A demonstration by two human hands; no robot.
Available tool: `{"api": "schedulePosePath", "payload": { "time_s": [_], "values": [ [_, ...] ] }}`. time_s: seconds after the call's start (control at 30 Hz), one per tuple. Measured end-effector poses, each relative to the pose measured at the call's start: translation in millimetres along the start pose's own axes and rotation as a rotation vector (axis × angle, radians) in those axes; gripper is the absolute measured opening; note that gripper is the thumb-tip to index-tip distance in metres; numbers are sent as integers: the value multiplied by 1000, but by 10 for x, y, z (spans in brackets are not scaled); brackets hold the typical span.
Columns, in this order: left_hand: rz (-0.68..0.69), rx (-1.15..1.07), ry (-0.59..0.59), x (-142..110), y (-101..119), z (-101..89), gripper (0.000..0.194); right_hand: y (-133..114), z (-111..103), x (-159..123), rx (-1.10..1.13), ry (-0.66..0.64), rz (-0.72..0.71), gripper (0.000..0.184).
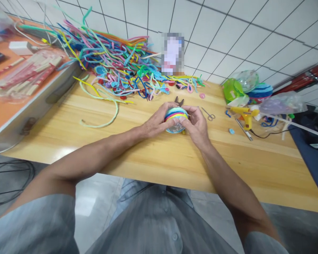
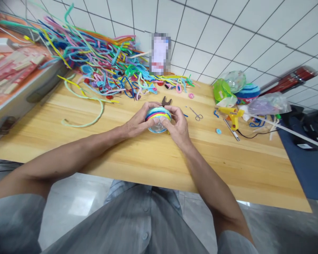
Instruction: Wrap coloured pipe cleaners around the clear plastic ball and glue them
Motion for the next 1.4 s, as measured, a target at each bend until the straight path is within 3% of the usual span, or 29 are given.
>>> {"api": "schedulePosePath", "payload": {
  "time_s": [0.17, 0.33, 0.83, 1.07, 1.17, 1.4],
  "values": [
    [-51, -14, 19, -21, 30, -5, 62, -104, -10, -78, -216, 128, -248, 39],
    [-82, -39, 51, -29, 24, 4, 62, -220, -41, -145, -382, 127, -450, 16],
    [-73, 13, 50, -30, 22, 10, 54, -161, 24, -156, -421, 96, -425, 16],
    [85, 58, -68, -43, -22, -22, 68, -189, -23, -172, -453, 143, -477, 13],
    [159, 116, -87, -39, -36, -15, 64, -207, -49, -168, -466, 146, -470, 9],
    [156, 181, -88, -32, -31, 18, 65, -228, -59, -149, -471, 152, -424, 6]
  ]
}}
Point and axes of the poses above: each hand's wrist, its own x-axis towards the middle knuckle, its own z-axis out of the palm, y = z × x, the point moved 1 cm from there along x, towards the middle knuckle, and after that the axes turned 1 degree about -x, right-handed, at the moved point
